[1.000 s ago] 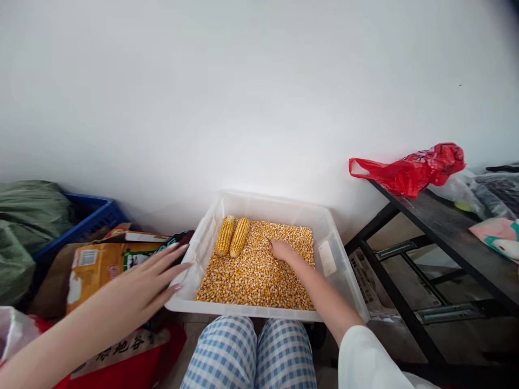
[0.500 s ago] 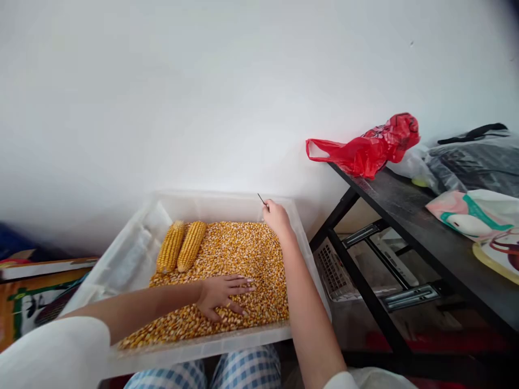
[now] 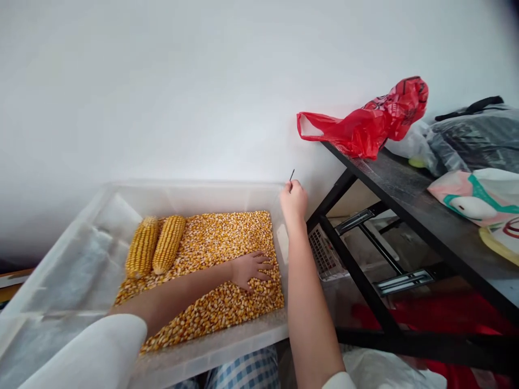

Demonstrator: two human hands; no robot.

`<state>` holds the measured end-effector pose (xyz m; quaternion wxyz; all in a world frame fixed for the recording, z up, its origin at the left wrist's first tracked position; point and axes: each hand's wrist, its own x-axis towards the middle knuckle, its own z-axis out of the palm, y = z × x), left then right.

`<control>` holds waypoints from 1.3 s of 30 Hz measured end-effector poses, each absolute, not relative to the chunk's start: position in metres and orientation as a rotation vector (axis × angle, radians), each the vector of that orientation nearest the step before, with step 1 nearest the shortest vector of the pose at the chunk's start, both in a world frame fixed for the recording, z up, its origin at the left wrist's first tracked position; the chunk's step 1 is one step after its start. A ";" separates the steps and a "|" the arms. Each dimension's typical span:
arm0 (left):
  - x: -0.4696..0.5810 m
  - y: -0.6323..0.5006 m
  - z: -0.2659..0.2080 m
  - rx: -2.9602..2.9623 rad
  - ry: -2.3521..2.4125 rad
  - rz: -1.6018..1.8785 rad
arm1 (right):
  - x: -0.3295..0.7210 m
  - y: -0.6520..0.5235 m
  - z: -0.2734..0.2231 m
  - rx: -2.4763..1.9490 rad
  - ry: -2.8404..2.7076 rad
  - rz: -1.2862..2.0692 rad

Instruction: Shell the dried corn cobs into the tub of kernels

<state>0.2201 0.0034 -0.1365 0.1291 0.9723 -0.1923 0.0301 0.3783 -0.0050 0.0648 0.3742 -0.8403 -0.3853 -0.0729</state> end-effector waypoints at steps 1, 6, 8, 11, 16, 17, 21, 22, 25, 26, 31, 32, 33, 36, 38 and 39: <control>0.222 0.000 -0.133 2.828 -0.514 0.077 | 0.381 -0.002 0.058 -2.147 -0.965 -0.219; 0.214 0.002 -0.098 2.802 -0.353 0.012 | 0.390 0.013 0.023 -2.041 -0.868 -0.306; 0.215 0.018 -0.085 2.781 -0.224 0.080 | 0.391 0.019 0.015 -1.994 -0.813 -0.304; 0.225 0.049 -0.081 2.776 0.275 0.278 | 0.393 0.026 0.013 -1.948 -0.688 -0.236; 0.242 0.080 -0.105 2.739 0.513 0.299 | 0.396 0.030 0.015 -1.907 -0.608 -0.159; 0.243 0.081 -0.109 2.734 0.536 0.307 | 0.396 0.030 0.015 -1.905 -0.619 -0.151; 0.247 0.080 -0.115 2.716 0.631 0.328 | 0.397 0.031 0.012 -1.916 -0.693 -0.114; 0.248 0.080 -0.115 2.718 0.644 0.325 | 0.398 0.032 0.011 -1.918 -0.705 -0.106; 0.253 0.078 -0.113 2.763 0.673 0.295 | 0.400 0.032 0.010 -1.910 -0.685 -0.066; 0.255 0.077 -0.113 2.785 0.691 0.278 | 0.401 0.033 0.010 -1.906 -0.670 -0.050; 0.269 0.076 -0.104 2.815 0.855 0.078 | 0.403 0.032 0.011 -1.922 -0.649 -0.003; 0.273 0.076 -0.102 2.799 0.869 0.034 | 0.403 0.032 0.012 -1.926 -0.652 0.001; 0.276 0.077 -0.101 2.783 0.871 -0.003 | 0.403 0.032 0.012 -1.930 -0.657 0.005; 0.285 0.080 -0.098 2.749 0.840 -0.076 | 0.404 0.032 0.012 -1.942 -0.677 0.015; 0.291 0.081 -0.099 2.721 0.828 -0.107 | 0.404 0.032 0.011 -1.948 -0.686 0.019; 0.293 0.082 -0.099 2.702 0.822 -0.113 | 0.405 0.032 0.011 -1.948 -0.687 0.021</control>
